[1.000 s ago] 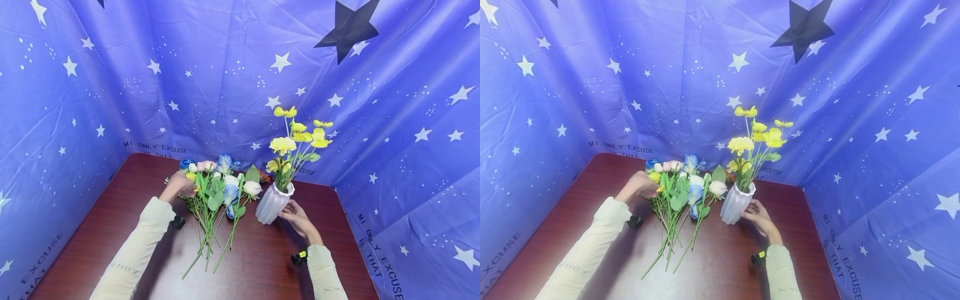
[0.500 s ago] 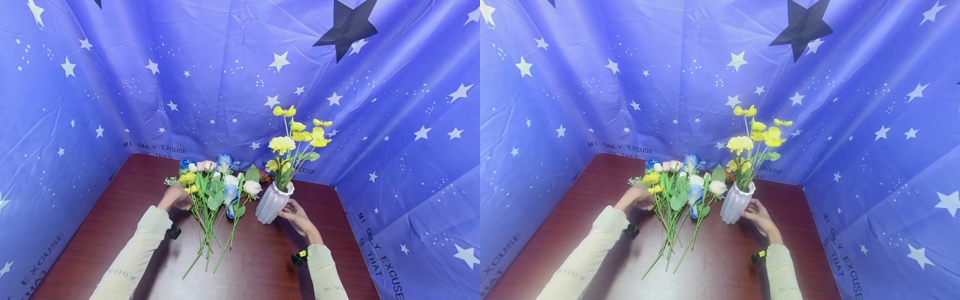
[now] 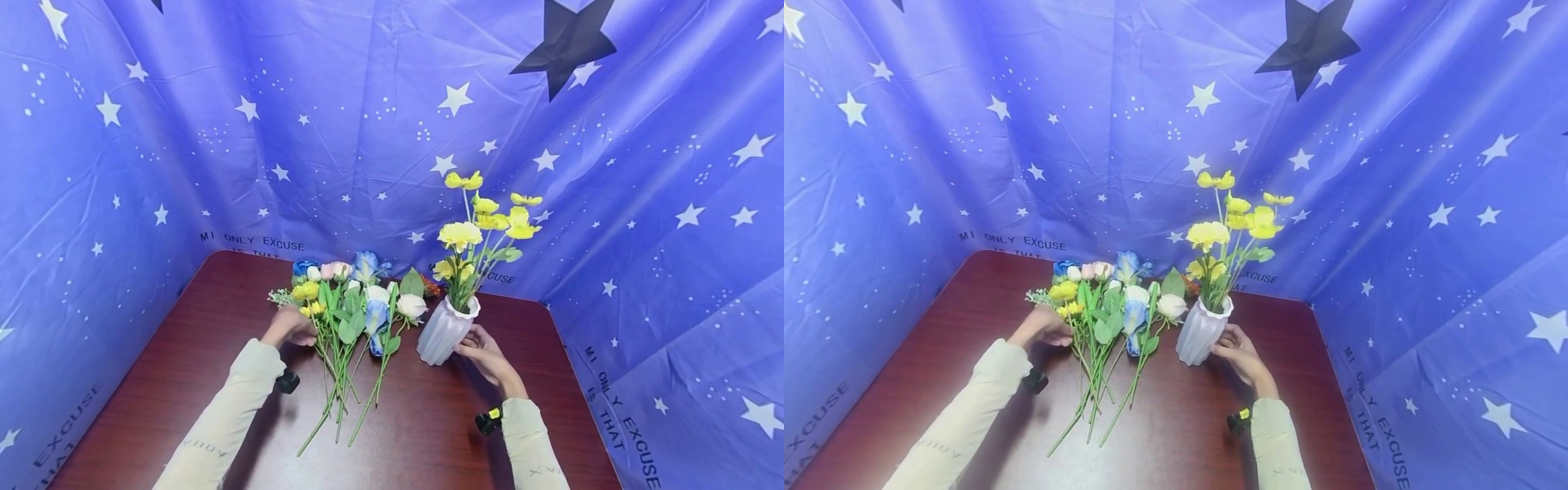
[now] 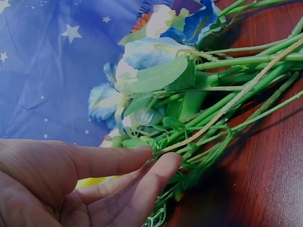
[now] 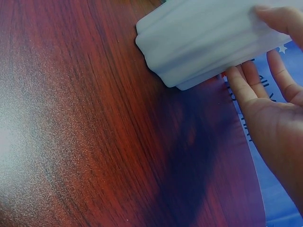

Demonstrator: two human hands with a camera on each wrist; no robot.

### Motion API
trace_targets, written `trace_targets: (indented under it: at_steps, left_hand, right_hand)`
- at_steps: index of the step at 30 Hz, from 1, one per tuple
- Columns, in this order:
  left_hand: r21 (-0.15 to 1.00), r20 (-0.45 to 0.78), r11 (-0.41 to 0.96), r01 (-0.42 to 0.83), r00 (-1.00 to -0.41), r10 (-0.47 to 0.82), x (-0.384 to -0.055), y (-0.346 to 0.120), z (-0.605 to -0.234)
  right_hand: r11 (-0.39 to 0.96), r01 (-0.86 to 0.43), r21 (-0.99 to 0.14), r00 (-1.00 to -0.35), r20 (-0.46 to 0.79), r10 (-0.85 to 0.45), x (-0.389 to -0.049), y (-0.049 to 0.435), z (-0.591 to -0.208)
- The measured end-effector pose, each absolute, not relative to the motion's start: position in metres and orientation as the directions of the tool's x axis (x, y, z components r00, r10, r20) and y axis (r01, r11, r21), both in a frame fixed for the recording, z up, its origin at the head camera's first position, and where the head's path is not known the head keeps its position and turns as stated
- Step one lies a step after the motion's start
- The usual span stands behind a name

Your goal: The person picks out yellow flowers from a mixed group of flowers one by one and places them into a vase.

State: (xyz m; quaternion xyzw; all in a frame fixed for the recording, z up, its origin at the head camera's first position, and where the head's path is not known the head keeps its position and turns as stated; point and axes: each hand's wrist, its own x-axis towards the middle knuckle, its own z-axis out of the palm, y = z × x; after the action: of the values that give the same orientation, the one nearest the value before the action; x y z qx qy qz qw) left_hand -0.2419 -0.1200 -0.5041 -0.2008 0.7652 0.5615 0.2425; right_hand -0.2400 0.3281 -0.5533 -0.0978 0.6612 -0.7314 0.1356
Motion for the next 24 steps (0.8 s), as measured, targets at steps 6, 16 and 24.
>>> trace_targets:
  at_steps: [6, 16, 24]
  left_hand:
    - [0.760, -0.592, 0.292, -0.581, -0.804, -0.060, -0.2445, -0.1135, -0.5081]
    - [0.773, -0.586, 0.265, -0.576, -0.809, -0.050, -0.2446, -0.1130, -0.5103]
    - [0.781, -0.556, 0.288, -0.553, -0.827, -0.081, -0.2446, -0.1168, -0.5065]
  right_hand:
    - [-0.076, 0.078, -0.994, -0.946, -0.049, -0.321, -0.2410, 0.3289, -0.5542]
    - [-0.069, 0.078, -0.995, -0.946, -0.052, -0.321, -0.2414, 0.3291, -0.5541]
    - [-0.081, 0.065, -0.995, -0.937, -0.033, -0.347, -0.2403, 0.3286, -0.5526]
